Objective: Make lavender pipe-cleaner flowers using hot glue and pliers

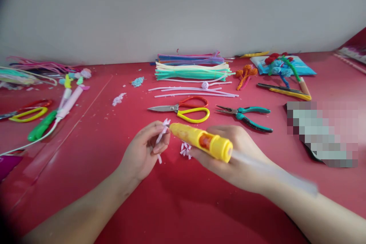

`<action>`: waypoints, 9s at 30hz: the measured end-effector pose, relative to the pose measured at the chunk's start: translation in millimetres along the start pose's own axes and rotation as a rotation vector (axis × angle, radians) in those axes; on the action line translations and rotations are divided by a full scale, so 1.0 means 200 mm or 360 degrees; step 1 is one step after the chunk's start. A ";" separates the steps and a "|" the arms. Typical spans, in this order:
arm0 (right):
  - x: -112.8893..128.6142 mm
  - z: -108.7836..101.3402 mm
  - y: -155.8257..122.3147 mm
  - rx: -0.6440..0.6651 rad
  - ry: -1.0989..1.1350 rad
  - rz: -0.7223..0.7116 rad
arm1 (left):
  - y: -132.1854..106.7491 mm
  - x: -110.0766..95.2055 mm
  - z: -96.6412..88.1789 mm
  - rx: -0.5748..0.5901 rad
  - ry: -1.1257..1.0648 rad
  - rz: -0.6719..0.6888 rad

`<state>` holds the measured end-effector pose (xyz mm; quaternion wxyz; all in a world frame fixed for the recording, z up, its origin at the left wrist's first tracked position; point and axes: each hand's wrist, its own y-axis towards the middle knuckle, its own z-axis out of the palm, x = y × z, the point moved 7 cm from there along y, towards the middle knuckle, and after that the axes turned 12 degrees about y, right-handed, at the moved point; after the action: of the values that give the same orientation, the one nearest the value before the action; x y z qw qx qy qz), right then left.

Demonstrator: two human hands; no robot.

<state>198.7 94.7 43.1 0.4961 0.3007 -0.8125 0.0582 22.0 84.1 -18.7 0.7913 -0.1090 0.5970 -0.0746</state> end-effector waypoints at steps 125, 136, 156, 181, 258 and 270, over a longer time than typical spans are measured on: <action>-0.04 0.09 0.04 0.0001 0.0355 0.0232 | -0.08 0.08 0.15 0.0413 0.0538 -0.0332; -0.02 0.08 0.03 -0.0068 -0.0056 0.0058 | -0.09 -0.01 0.15 0.0219 0.0849 -0.0027; 0.10 0.10 -0.01 -0.0177 -0.0525 -0.0539 | -0.09 -0.01 0.15 0.0259 0.0904 0.0115; -0.28 -0.07 -0.04 0.0496 -0.1345 0.0241 | -0.06 0.03 0.14 0.0465 -0.0030 -0.0182; -0.14 0.04 -0.12 0.0043 0.0639 0.0407 | -0.02 0.07 0.09 0.0168 -0.0220 -0.0380; -0.02 0.01 -0.09 0.0033 -0.0024 -0.0042 | -0.02 0.06 0.08 0.0142 -0.0226 -0.0360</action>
<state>207.9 81.0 34.7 0.4874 0.3169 -0.8116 0.0579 41.7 79.3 -24.9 0.8221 -0.1452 0.5196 -0.1820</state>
